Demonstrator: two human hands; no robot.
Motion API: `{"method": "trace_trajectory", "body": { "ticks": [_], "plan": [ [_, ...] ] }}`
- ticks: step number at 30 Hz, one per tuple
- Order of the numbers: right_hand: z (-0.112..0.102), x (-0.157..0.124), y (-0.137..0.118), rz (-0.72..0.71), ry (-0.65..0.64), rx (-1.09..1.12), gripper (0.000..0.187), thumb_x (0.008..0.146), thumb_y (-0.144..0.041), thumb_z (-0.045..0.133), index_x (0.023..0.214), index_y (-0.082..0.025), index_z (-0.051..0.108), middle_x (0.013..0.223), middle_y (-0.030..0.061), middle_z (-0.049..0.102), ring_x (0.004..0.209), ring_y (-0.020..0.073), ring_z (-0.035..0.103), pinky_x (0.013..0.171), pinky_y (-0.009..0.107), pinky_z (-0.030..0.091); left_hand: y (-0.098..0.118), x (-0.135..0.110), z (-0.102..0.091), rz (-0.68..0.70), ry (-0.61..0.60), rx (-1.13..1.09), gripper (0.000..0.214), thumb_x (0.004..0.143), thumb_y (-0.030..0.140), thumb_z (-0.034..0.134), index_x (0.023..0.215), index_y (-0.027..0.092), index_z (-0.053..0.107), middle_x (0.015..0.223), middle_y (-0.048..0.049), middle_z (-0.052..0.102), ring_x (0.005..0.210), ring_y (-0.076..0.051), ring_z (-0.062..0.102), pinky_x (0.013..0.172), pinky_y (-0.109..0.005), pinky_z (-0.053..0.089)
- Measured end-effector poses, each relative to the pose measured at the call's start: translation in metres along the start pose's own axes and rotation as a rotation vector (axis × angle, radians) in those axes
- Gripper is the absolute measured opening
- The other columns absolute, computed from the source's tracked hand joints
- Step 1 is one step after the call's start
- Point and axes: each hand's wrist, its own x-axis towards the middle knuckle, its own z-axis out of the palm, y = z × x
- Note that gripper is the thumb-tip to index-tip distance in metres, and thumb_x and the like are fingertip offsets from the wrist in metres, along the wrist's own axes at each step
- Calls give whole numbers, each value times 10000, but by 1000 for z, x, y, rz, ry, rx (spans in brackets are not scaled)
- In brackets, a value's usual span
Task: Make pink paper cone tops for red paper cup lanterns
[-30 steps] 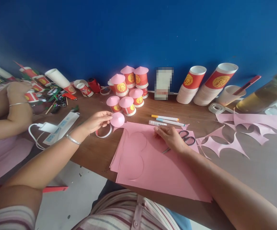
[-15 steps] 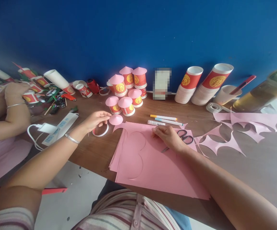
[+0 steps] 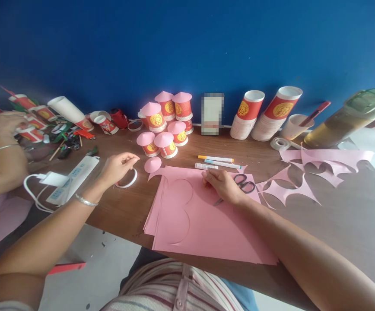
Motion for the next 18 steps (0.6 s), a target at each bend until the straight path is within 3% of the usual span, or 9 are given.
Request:
{"method": "trace_trajectory", "body": {
  "ticks": [3, 7, 10, 14, 18],
  "plan": [
    [3, -2, -3, -9, 27, -51, 620, 901, -752, 514, 582, -220, 518, 593, 5, 545, 568, 141, 447, 562, 295, 362, 23, -12, 11, 179, 10, 43, 253, 965, 347, 546, 1051, 235, 757, 917, -39, 781, 749, -182, 662, 771, -283, 466],
    [8, -4, -8, -27, 78, -97, 610, 856, -733, 594, 543, -226, 462, 538, -20, 460, 541, 130, 391, 539, 294, 316, 75, -28, 40, 436, -141, -153, 275, 991, 265, 504, 1146, 241, 730, 996, -68, 766, 942, -215, 691, 929, -327, 486],
    [11, -5, -9, -54, 129, -119, 530, 854, -676, 626, 601, -225, 512, 572, -17, 507, 572, 145, 444, 552, 288, 344, 112, -29, 68, 563, -245, -281, 258, 1011, 267, 489, 1136, 234, 713, 1079, -85, 728, 959, -201, 684, 882, -312, 503],
    [11, -4, -8, -108, 208, -139, 387, 903, -572, 594, 728, -228, 600, 634, -9, 587, 620, 163, 515, 605, 289, 403, 142, -13, 100, 547, -289, -409, 197, 990, 241, 511, 1008, 208, 704, 1008, -82, 709, 919, -199, 674, 824, -307, 501],
    [3, -3, -5, -139, 313, -175, 306, 977, -462, 490, 852, -225, 638, 643, -18, 584, 566, 141, 492, 602, 282, 413, 144, 6, 120, 471, -316, -454, 161, 983, 288, 550, 921, 203, 671, 898, -55, 723, 833, -198, 667, 795, -316, 494]
  ]
}}
